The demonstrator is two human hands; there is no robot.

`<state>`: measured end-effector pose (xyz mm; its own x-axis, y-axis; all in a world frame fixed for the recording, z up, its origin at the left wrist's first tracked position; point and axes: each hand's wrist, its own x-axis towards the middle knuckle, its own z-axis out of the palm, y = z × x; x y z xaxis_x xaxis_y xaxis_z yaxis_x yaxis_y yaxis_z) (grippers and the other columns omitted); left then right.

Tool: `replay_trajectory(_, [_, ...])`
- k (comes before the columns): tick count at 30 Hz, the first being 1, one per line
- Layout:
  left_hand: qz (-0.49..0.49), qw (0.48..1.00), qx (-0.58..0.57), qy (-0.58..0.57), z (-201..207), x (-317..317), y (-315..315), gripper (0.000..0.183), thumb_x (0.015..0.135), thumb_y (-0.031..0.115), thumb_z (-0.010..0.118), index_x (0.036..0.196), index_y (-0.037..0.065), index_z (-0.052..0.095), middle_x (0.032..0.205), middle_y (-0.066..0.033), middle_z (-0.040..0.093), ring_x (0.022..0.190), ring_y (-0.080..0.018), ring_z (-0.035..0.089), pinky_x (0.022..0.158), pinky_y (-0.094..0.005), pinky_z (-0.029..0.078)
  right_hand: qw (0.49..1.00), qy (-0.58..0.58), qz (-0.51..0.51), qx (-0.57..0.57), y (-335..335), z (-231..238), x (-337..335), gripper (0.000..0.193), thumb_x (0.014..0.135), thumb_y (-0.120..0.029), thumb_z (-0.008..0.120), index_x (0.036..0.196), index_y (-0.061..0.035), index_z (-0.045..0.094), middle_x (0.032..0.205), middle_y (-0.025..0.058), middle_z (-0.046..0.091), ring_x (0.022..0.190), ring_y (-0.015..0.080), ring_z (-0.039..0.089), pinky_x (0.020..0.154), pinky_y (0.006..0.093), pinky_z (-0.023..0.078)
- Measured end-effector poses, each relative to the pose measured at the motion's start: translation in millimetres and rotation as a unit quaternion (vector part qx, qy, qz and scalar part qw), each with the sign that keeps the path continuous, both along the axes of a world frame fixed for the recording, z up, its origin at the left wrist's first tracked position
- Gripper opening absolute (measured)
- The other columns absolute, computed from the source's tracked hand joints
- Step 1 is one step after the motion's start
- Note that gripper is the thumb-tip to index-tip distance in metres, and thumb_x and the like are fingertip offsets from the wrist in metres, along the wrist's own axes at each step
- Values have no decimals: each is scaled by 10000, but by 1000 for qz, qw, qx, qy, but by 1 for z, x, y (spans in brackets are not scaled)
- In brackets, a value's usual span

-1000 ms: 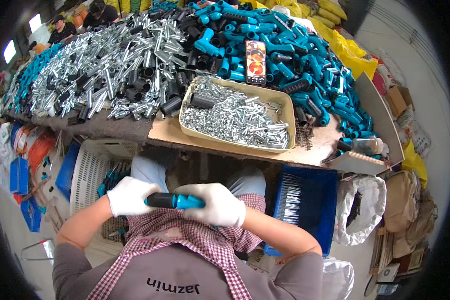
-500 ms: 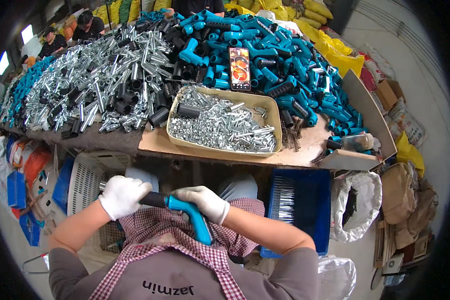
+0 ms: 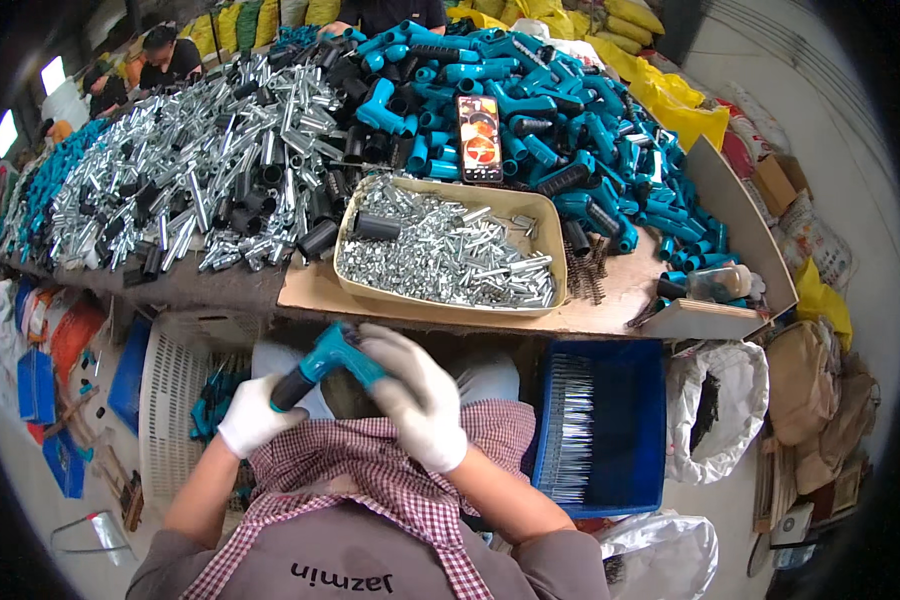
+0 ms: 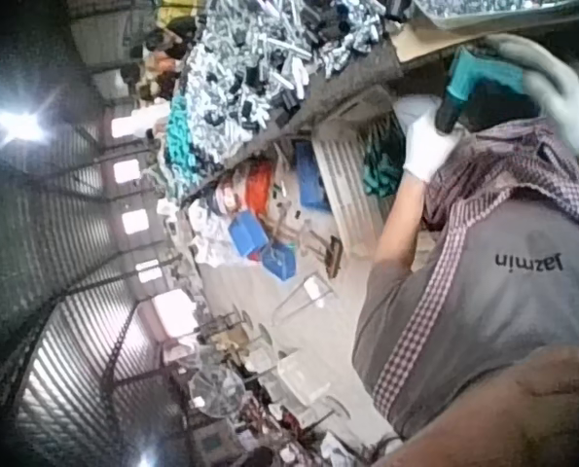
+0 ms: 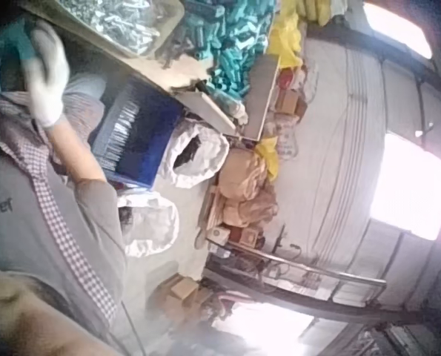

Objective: Assembling blue plastic handles with internal metal components and springs in a factory setting.

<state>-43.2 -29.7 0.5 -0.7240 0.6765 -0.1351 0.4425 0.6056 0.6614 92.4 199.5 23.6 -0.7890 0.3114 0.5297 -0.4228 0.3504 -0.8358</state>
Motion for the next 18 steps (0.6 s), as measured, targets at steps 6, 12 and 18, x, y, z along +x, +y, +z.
replay_trajectory(6, [-149,964,148,164,-9,29,-10,360,687,264,819,975,77,711,806,-173,697,735,-345,707,666,-414,572,983,-96,46,-152,25,-1,-18,348,963,-207,512,1159,44,654,1205,195,676,1152,264,627,1007,375,469])
replay_trajectory(12, [-65,990,-11,121,-30,33,-14,289,743,286,769,950,92,712,789,-154,696,754,-359,696,660,-414,561,979,44,186,64,-2,26,-24,307,757,-77,698,1050,11,679,1122,192,684,1122,354,644,1012,427,483])
replay_trajectory(18, [111,987,98,68,-27,25,-16,286,748,185,747,1003,66,696,887,-187,704,823,-375,696,726,-425,564,993,-10,112,39,-6,18,-13,270,854,-123,573,1072,0,677,1228,221,649,1199,379,605,1048,449,450])
